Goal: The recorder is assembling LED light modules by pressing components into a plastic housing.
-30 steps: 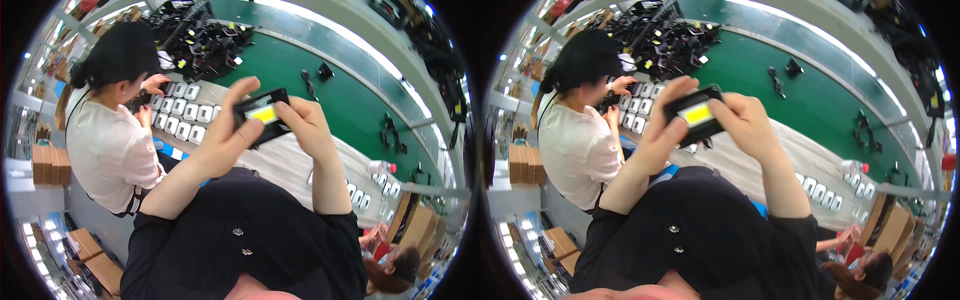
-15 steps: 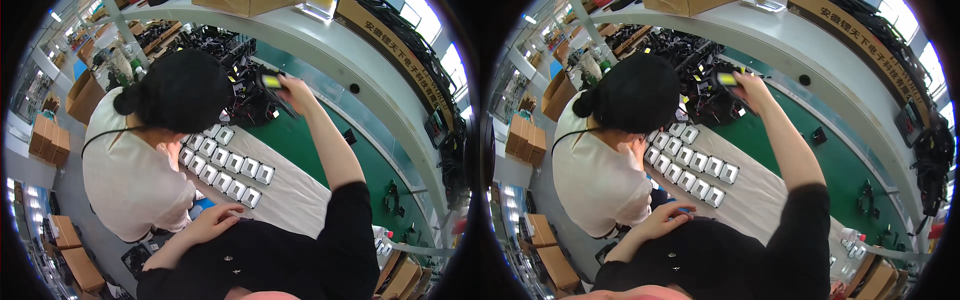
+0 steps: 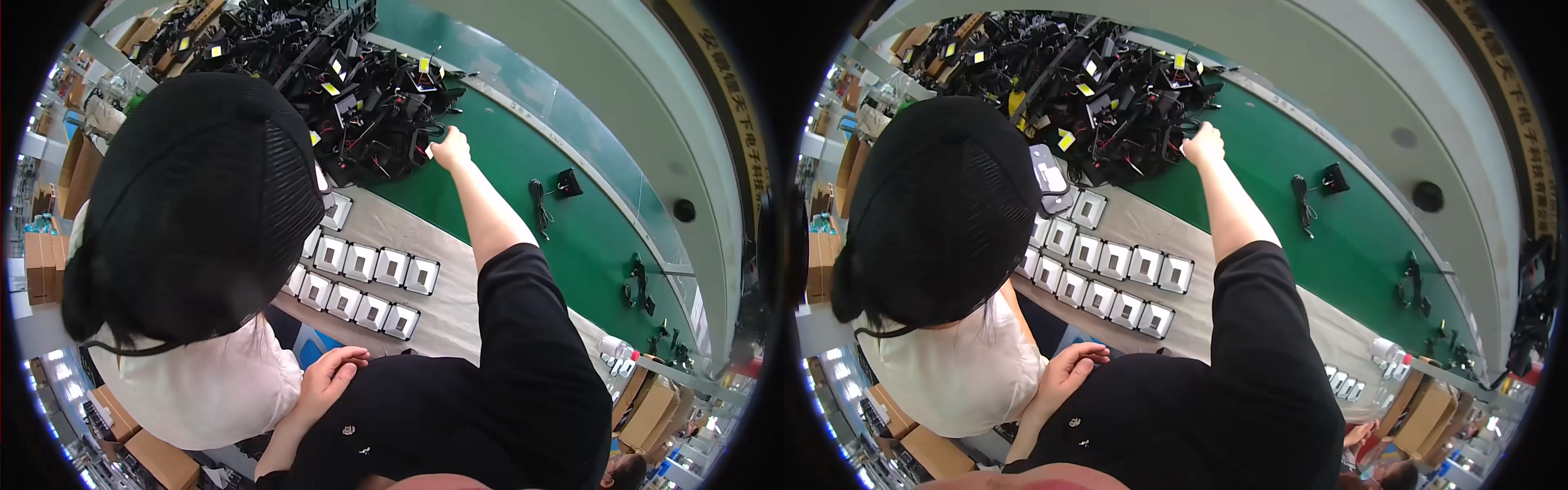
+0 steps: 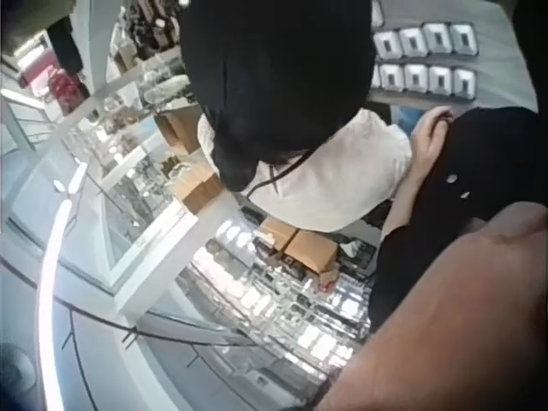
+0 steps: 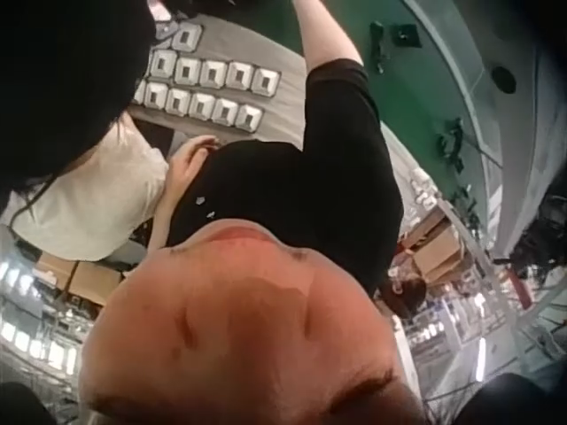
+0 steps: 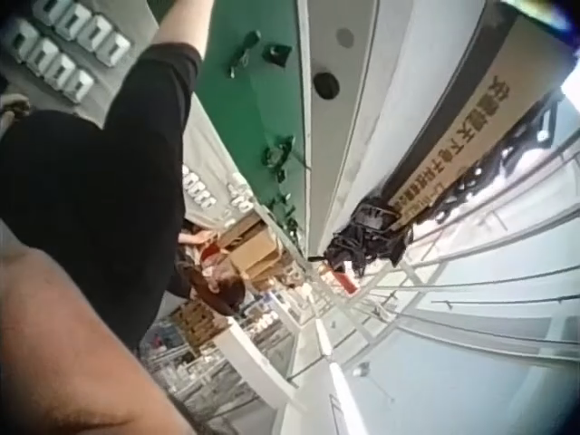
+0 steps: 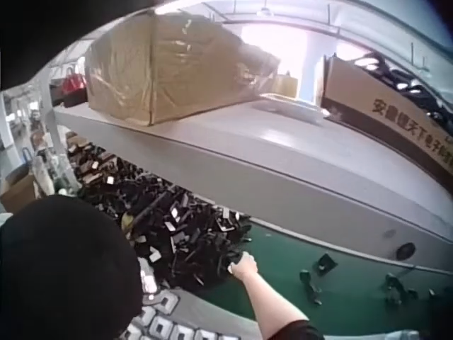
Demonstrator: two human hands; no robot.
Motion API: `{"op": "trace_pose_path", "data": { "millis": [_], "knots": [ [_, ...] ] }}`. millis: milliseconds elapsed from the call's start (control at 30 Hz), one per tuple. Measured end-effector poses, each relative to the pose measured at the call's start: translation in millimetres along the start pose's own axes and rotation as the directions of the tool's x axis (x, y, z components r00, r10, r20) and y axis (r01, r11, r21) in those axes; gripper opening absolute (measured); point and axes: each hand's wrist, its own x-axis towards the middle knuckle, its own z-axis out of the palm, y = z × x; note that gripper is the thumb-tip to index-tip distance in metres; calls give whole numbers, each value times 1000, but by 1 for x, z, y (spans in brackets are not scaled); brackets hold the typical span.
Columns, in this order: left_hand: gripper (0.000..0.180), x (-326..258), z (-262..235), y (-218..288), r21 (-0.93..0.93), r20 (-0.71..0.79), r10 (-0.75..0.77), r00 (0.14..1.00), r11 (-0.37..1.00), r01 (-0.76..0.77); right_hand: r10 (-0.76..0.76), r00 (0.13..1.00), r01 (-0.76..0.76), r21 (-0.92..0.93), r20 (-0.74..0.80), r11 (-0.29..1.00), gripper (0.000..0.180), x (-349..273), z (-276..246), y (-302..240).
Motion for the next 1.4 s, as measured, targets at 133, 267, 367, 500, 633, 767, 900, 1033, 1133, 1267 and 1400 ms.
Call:
{"op": "trace_pose_path", "data": {
  "millis": [133, 267, 367, 500, 633, 767, 900, 1033, 1133, 1267, 1400],
  "knots": [
    [23, 11, 3, 1, -19, -21, -36, 999, 999, 36, -24, 994, 8, 143, 111, 990, 77, 25, 32, 22],
    [24, 17, 6, 1, -55, -26, -111, 993, 992, 110, 30, 999, -32, 472, 11, 881, 71, 62, 40, 13],
    [26, 16, 9, 7, -64, -35, -161, 986, 985, 158, -13, 991, -35, 350, 135, 936, 50, 66, 25, 10],
    [28, 13, 17, 15, -77, -58, -140, 988, 988, 136, -117, 978, 59, 309, 171, 949, 27, 28, -28, 30],
    [29, 9, 28, 21, -64, -1, -119, 993, 991, 119, -139, 975, -21, 695, 174, 719, 16, -44, -95, 91],
    [28, 15, 42, 14, -49, 98, -127, 987, 990, 132, -139, 974, -80, 846, 178, 528, 12, -142, -147, 126],
    [29, 41, 72, 21, -114, 215, -226, 950, 960, 254, -217, 970, -11, 909, 111, 417, 11, -209, -192, 140],
    [63, 55, 125, 35, 108, 317, 20, 948, 993, -57, -270, 962, 59, 937, 39, 345, 15, -267, -251, 134],
    [83, 65, 165, 61, 516, 402, 449, 798, 609, -603, -333, 939, 0, 964, 92, 267, 21, -311, -290, 126],
    [79, 82, 209, 81, 361, 461, 506, 729, 643, -675, -565, 819, -175, 981, 97, -86, 28, -343, -311, 122],
    [55, 72, 225, 84, -90, 544, 295, 785, 951, -295, -635, 769, -438, 786, 75, -437, 34, -340, -315, 126]
  ]
}}
